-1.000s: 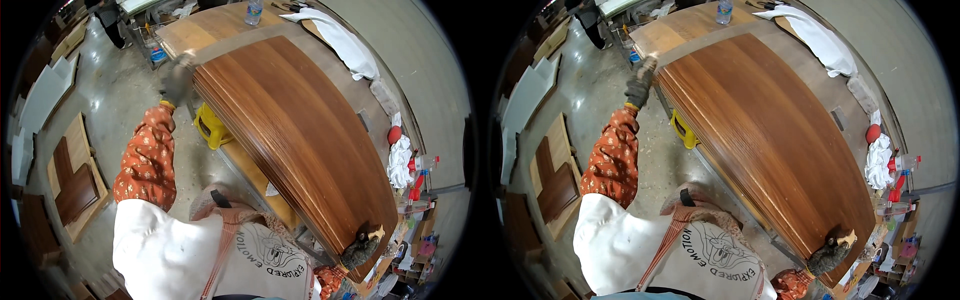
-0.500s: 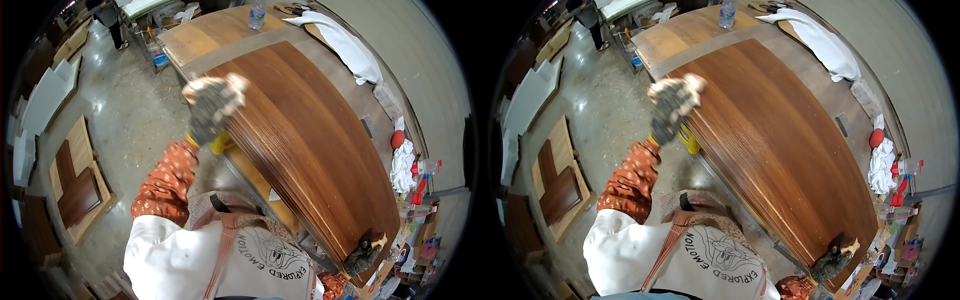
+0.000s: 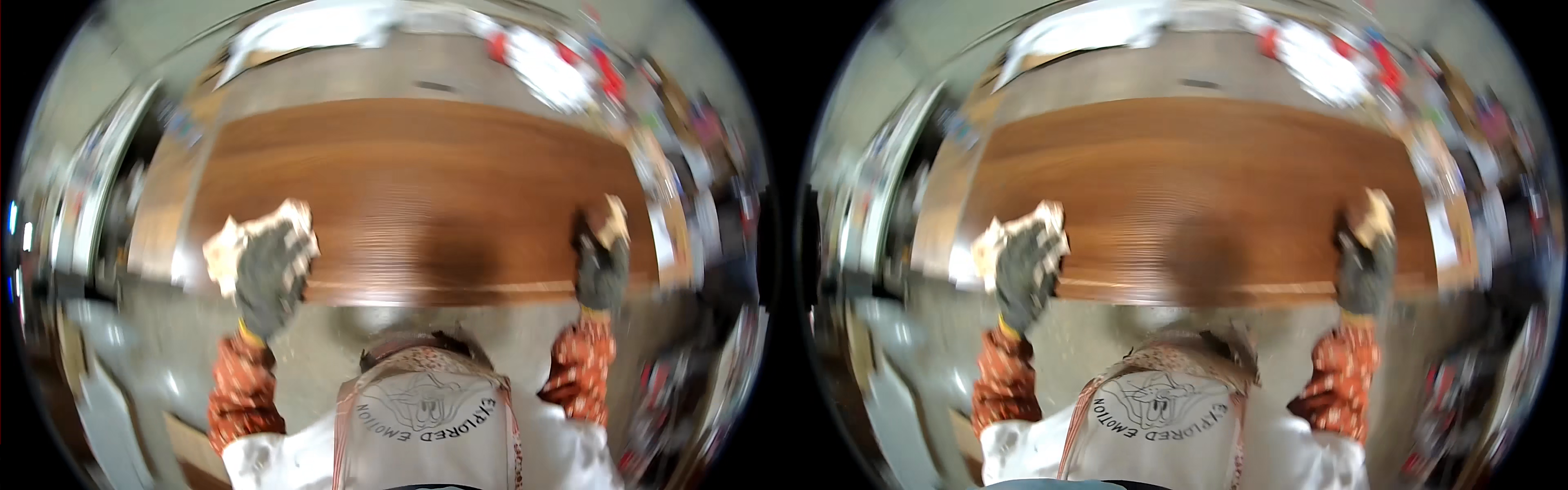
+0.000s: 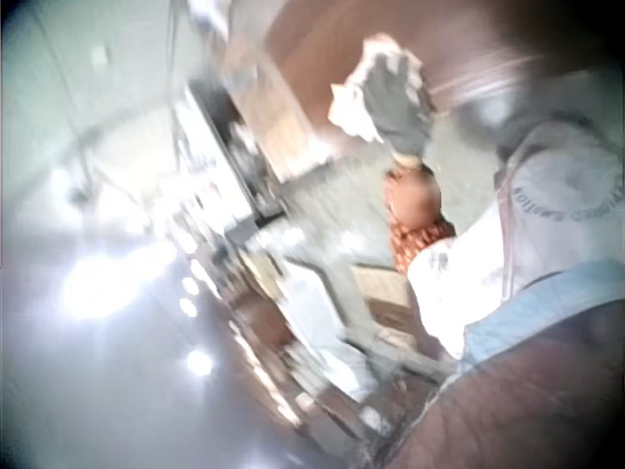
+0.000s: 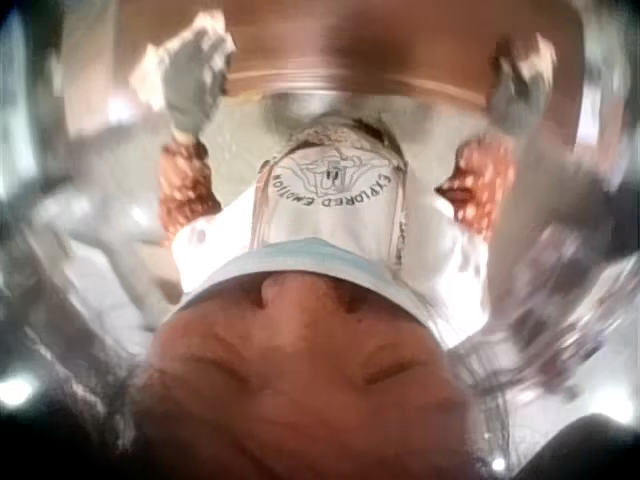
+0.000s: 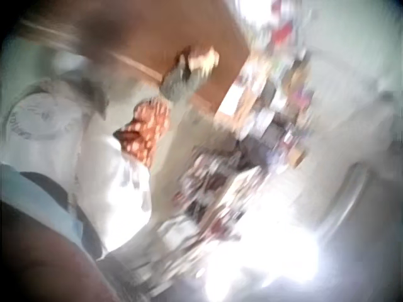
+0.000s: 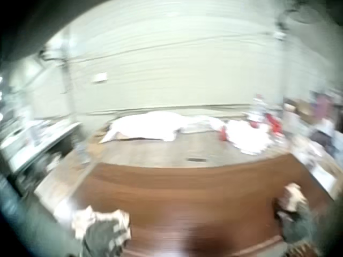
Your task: The person wipes a wooden panel with a cloth, applies liquid from a bottle, and uses a sanding block on the surface and edges.
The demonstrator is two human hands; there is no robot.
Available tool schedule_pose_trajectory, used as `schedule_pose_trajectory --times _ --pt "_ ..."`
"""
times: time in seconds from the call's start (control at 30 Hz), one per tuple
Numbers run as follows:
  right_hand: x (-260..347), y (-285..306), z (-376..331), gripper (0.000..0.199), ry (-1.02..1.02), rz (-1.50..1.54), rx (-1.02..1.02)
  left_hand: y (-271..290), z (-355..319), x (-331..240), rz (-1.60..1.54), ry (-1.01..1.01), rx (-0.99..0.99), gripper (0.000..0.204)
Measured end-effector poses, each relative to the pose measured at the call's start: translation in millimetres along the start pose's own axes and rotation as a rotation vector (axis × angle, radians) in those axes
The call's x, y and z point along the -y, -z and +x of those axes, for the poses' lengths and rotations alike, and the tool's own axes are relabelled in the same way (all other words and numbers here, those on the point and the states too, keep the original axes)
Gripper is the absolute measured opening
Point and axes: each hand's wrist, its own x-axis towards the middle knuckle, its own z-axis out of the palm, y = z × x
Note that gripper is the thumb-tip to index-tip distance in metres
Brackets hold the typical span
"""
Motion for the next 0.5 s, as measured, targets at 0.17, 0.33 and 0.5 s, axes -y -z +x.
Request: schedule_pose_trajectory --times 0.17,0.33,0.5 --pt "-22 63 -8 0.040 -0.228 0.989 -0.401 -5 63 -105 -0.211 -0.519 0.085 0.040" --pt "-16 181 -49 0.044 -0.265 0.785 -0.832 -13 115 -168 -0.234 -0.886 0.209 0.049" --pt "-41 230 -110 0.045 -0.283 0.822 -1.006 -58 199 -252 -0.377 -1.105 0.181 0.048"
